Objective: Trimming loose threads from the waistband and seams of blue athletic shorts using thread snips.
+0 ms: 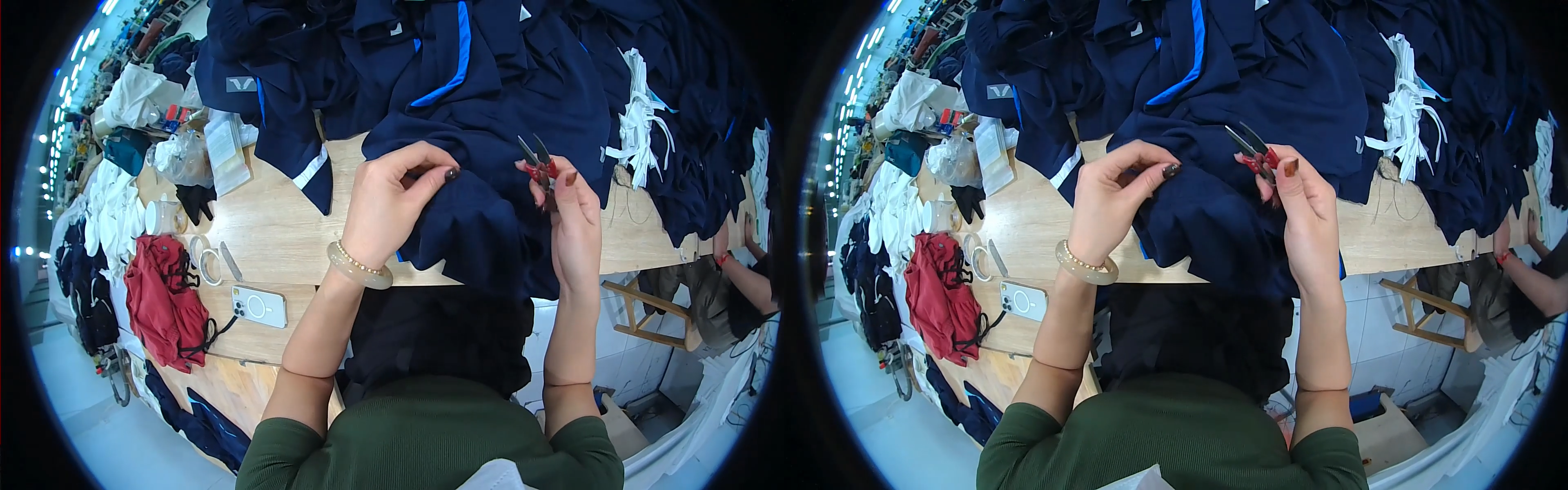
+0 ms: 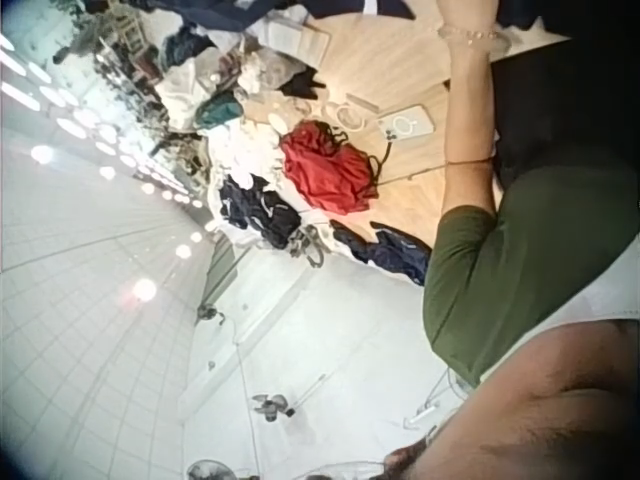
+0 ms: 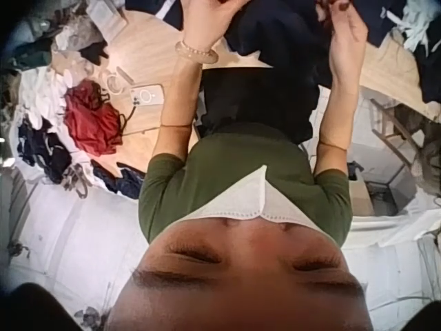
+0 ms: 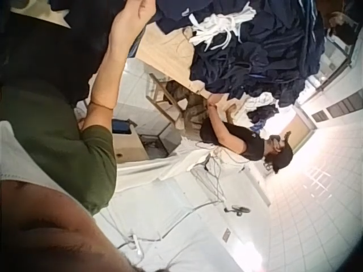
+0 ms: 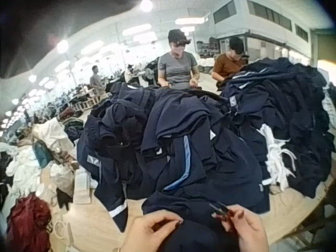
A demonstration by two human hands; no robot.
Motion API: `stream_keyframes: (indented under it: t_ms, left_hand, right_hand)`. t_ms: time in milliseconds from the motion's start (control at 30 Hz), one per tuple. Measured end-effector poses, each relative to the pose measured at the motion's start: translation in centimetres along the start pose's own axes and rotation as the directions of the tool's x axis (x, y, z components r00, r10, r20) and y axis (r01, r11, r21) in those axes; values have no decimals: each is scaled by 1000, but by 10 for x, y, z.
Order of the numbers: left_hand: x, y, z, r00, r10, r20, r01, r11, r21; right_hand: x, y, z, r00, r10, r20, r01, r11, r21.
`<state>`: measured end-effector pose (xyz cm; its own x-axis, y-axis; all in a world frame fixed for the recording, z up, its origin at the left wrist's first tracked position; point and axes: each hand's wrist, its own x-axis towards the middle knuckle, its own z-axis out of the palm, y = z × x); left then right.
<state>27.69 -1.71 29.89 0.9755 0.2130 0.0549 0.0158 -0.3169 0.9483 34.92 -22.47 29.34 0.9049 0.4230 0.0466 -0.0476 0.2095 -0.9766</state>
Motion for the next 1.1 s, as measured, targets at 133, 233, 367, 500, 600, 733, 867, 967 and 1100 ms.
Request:
stream_keyframes:
  t_ms: [133,233,367,500,600,733,867,967,1100]
  left_hand:
    - [5,-2,4,993,51,-105,-47,998,34]
    - [5,-2,6,991,28,-131,-24,999,28]
    - [5,1,6,992,39,-117,-31,997,66]
    - [6,0,7,993,27,-116,-20,998,61]
    - [7,1,6,995,2,-104,2,999,44]
    - [8,0,5,995,3,-100,1,999,41]
    - [9,-4,4,996,-18,-89,15,999,-31]
    - [9,-4,2,996,-73,-57,61,979,-193]
    - [9,2,-7,995,-85,57,98,945,-311]
  right_hand:
    - [17,6,-8,993,-112,47,121,951,-286]
    - [25,9,-6,969,-200,148,248,835,-491]
    - [34,9,-4,933,-268,238,359,684,-635]
    - [42,8,-1,894,-310,324,448,607,-656]
    - [45,9,0,883,-308,354,469,613,-636]
    - [48,11,5,875,-321,363,484,605,-632]
    - [54,19,-1,890,-320,326,455,693,-560]
    - [51,18,-1,966,-155,208,215,927,-308]
    - [56,18,-3,938,13,348,24,995,-102]
